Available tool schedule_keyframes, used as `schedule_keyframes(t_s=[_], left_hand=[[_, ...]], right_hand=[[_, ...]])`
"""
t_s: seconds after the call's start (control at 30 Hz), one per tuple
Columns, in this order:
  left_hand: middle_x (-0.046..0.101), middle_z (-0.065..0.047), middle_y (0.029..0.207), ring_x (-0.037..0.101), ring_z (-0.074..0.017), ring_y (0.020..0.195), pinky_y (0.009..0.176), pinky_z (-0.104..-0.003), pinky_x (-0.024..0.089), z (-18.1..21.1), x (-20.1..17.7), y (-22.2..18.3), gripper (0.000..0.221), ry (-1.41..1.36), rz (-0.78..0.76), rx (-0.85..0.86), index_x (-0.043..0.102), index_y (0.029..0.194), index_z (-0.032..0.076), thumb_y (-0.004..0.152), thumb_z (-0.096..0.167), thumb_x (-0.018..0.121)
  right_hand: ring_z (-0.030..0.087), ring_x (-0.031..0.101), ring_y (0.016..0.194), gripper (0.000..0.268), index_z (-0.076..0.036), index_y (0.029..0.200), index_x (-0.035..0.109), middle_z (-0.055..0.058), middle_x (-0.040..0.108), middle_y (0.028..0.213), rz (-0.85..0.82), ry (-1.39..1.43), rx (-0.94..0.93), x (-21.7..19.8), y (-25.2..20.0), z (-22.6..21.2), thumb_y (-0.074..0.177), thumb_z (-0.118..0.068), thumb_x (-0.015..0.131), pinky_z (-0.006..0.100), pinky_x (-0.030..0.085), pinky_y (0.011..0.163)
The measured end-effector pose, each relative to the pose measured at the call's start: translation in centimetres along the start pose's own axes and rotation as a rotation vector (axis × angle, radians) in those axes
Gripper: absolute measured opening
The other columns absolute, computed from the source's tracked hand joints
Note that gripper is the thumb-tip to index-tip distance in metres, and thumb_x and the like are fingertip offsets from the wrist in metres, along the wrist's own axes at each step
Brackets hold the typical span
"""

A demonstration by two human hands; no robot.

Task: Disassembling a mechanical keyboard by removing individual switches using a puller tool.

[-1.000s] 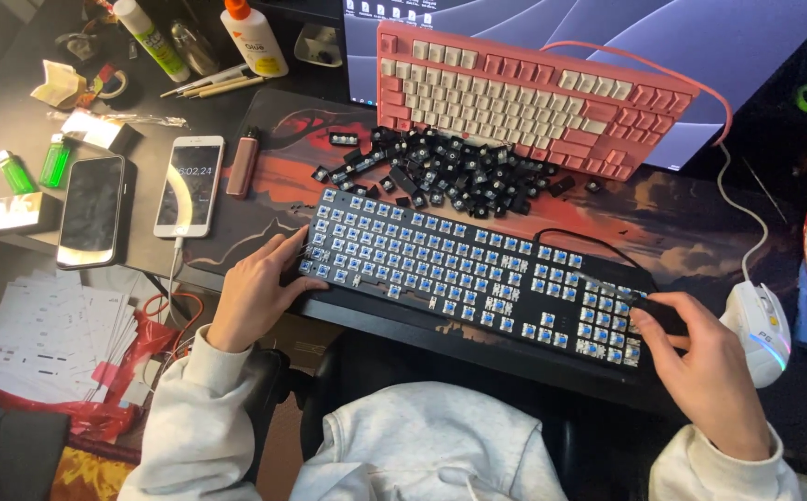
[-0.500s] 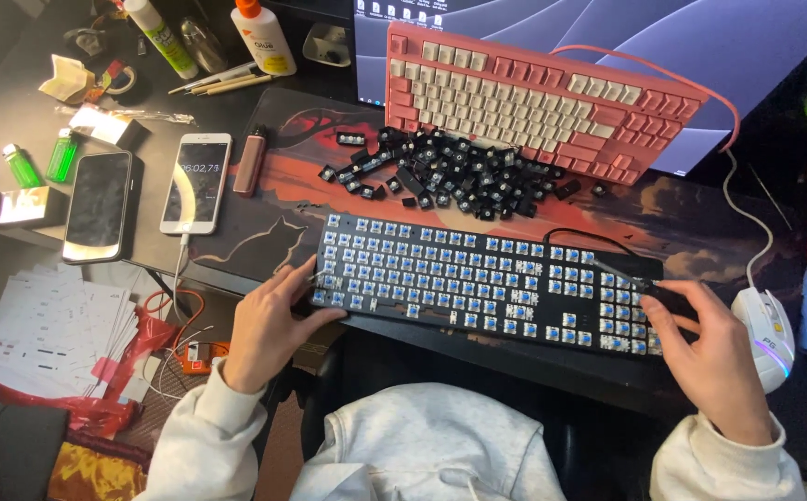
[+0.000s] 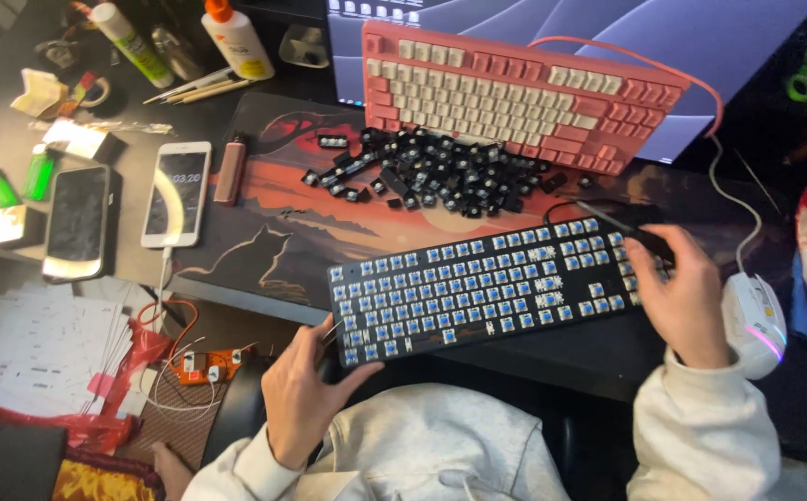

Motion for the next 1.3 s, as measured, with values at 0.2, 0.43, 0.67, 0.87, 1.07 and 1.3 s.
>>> schedule_keyframes(t_s=[0.2,0.43,0.67,0.87,1.07,1.3], left_hand=[[0.077,-0.004,0.105,0.076,-0.0187,0.084,0.072,-0.033,0.061,0.0,-0.1,0.3,0.093,0.173,-0.074,0.072,0.074,0.137,0.004,0.075,0.062,0.11],[0.084,-0.021,0.131,0.085,-0.0295,0.096,0.08,-0.043,0.066,3.4,-3.6,8.9,0.062,0.023,-0.225,0.369,0.06,0.164,-0.002,0.11,0.022,0.078],[0.086,-0.014,0.108,0.084,-0.0367,0.087,0.071,-0.049,0.06,7.7,3.7,18.2,0.02,-0.156,-0.551,0.743,0.063,0.128,0.006,0.116,0.019,0.072],[0.084,0.0,0.119,0.075,-0.023,0.107,0.102,-0.044,0.052,10.5,9.1,21.3,0.015,-0.097,-0.625,1.123,0.086,0.116,0.015,0.106,0.026,0.085],[0.085,-0.009,0.103,0.081,-0.0384,0.1,0.093,-0.051,0.057,12.0,8.9,22.0,0.007,-0.217,-0.88,1.01,0.087,0.105,0.015,0.108,0.021,0.087],[0.071,-0.003,0.103,0.072,-0.0285,0.097,0.094,-0.044,0.053,11.0,9.5,22.2,0.007,-0.299,-0.839,1.065,0.088,0.11,0.013,0.111,0.02,0.087]], right_hand=[[0.039,0.077,0.1,0.028,0.012,0.144,0.078,0.027,0.084,0.122,0.032,0.039,-0.016,0.0,0.9,-1.2,0.121,-0.003,0.083,0.048,0.06,0.091],[0.037,0.073,0.1,0.02,0.011,0.145,0.08,0.024,0.082,0.118,0.143,0.037,0.039,0.3,0.0,-0.2,0.128,-0.001,0.08,0.048,0.058,0.091],[0.025,0.065,0.108,0.036,0.009,0.167,0.068,0.016,0.062,0.13,0.129,0.336,0.074,-0.2,0.1,-2.5,0.137,0.0,0.05,0.036,0.056,0.098],[0.021,0.078,0.1,0.037,0.002,0.142,0.074,0.013,0.078,0.125,0.141,0.793,0.178,1.2,-2.4,-3.3,0.107,0.009,0.084,0.029,0.069,0.097],[0.033,0.083,0.078,0.023,0.012,0.122,0.073,0.028,0.079,0.103,0.201,0.726,0.071,2.4,-4.1,-8.4,0.11,-0.007,0.08,0.044,0.071,0.072],[0.029,0.087,0.07,0.017,0.006,0.113,0.082,0.018,0.088,0.099,0.103,0.525,-0.178,3.9,-3.5,-13.2,0.102,-0.005,0.089,0.038,0.073,0.062]])
Point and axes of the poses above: each hand's wrist, its own y-axis towards the middle knuckle, its own x-axis out of the palm, z = x × y, the point moved 5 cm from there along y, towards the middle knuckle
